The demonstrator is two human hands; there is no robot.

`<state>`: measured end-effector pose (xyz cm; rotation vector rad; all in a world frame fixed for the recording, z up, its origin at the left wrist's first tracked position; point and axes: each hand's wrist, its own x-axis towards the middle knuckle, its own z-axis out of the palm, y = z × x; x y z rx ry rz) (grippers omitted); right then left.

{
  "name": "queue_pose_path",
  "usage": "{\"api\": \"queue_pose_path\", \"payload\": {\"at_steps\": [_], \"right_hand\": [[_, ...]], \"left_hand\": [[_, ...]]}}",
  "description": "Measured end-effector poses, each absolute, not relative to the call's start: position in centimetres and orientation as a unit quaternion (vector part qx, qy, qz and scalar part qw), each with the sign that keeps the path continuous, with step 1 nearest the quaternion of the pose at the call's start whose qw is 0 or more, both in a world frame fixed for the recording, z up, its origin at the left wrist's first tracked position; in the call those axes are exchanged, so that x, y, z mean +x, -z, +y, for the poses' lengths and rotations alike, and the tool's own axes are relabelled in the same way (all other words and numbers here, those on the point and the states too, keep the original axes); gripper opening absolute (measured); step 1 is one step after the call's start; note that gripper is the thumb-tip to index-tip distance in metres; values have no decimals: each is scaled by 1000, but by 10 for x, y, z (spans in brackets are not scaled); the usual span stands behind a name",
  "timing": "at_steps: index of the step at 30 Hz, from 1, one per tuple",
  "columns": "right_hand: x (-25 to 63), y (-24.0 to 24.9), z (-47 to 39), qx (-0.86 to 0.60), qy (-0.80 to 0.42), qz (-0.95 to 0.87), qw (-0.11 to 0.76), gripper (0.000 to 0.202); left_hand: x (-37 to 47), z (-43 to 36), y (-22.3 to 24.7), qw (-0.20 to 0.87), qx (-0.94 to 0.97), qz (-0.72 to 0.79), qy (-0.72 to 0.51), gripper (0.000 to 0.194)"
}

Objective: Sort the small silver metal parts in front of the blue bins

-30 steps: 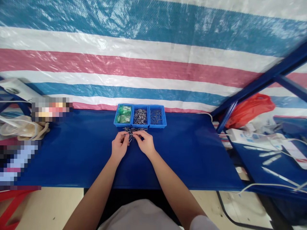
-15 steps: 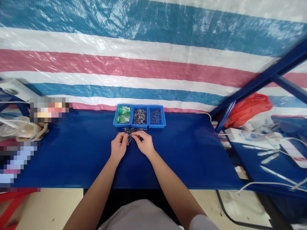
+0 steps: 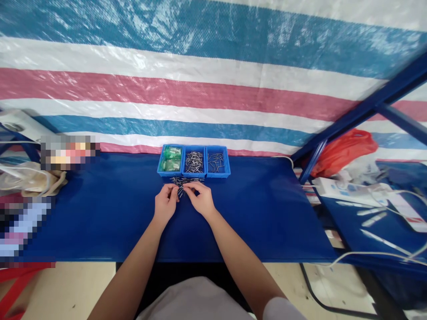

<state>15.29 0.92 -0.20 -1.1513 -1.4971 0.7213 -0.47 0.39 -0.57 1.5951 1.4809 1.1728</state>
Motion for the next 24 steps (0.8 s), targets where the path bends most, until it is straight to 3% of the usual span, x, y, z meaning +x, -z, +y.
{"api": "queue_pose_path", "payload": {"at_steps": [13,24], "right_hand": [[151,-4,7,-451,-304,-646,537,12],[152,-3,9,-468,-299,-639,533,11]], "left_hand": [[-6,3,3,314,617,576,-435,38],[-2,3,4,366,589,546,-470,30]]}}
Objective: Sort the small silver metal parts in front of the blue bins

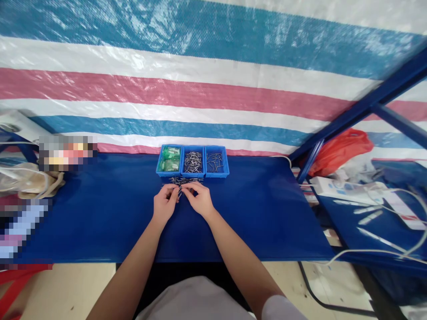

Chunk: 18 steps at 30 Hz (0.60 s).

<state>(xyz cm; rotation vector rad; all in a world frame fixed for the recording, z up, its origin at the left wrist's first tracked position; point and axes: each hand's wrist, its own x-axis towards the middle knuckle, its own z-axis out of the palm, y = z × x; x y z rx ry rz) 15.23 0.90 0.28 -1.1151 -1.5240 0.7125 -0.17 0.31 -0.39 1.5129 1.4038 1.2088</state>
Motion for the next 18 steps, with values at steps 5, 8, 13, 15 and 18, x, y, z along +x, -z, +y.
{"api": "queue_pose_path", "payload": {"at_steps": [5,8,13,15,18], "right_hand": [[151,-3,8,-464,-296,-645,531,12],[151,-2,7,-453,-295,-651,533,12],[152,-1,7,-451,-292,-656,530,12],[152,-1,8,-456,-288,-651,534,12],[152,-1,9,-463,-284,-645,537,13]], "left_hand": [[-4,4,3,330,611,560,-451,29],[-7,4,3,313,624,569,-435,32],[-7,3,4,318,618,569,-441,36],[-5,3,4,343,601,561,-454,33],[-3,3,5,383,579,544,-471,32]]}}
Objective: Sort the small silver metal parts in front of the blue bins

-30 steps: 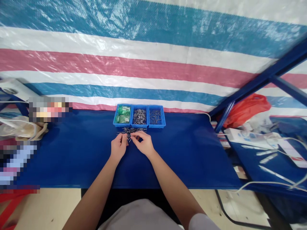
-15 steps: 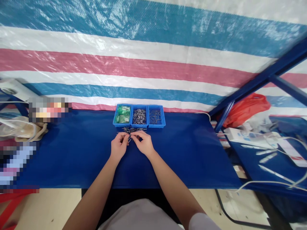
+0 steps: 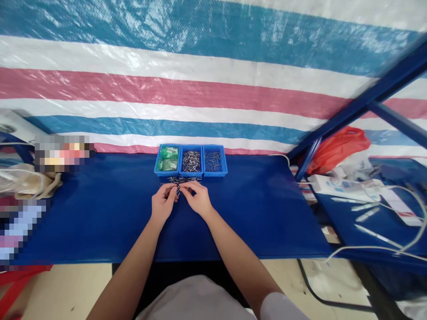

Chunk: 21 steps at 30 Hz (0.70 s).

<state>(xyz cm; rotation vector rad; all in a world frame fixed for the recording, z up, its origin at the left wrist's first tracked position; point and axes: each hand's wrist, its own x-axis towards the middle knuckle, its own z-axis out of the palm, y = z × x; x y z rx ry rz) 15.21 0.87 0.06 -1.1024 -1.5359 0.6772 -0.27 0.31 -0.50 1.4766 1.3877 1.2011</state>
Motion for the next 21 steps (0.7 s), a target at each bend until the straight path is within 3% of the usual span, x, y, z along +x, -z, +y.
{"api": "queue_pose_path", "payload": {"at_steps": [14,21], "right_hand": [[153,-2,7,-459,-292,-652,528,13],[152,-3,8,-460,-289,-644,538,12]], "left_hand": [[-7,3,3,307,636,569,-421,33],[-5,3,4,356,601,555,-451,30]]}}
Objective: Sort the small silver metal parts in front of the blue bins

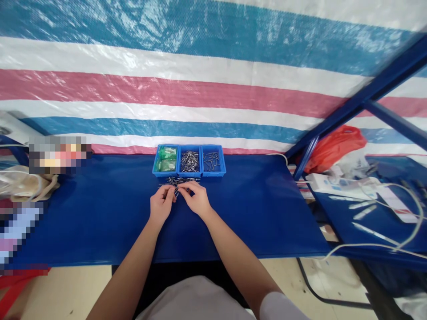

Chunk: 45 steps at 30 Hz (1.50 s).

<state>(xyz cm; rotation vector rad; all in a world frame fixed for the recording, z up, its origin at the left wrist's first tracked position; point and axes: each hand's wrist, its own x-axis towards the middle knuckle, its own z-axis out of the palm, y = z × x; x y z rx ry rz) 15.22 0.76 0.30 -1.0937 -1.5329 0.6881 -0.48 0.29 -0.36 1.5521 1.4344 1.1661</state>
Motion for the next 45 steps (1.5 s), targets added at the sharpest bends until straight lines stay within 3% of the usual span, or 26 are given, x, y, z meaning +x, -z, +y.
{"api": "queue_pose_path", "payload": {"at_steps": [17,27,35,45], "right_hand": [[152,-3,8,-441,-300,-652,538,11],[151,-2,9,-451,-295,-646,541,11],[152,-2,9,-449,-298,-647,540,12],[151,-2,8,-431,-287,-664,539,10]], "left_hand": [[-8,4,2,302,643,566,-419,34],[-4,4,7,359,596,551,-460,29],[-4,4,5,335,612,559,-448,26],[-6,3,0,301,643,563,-424,39]]}}
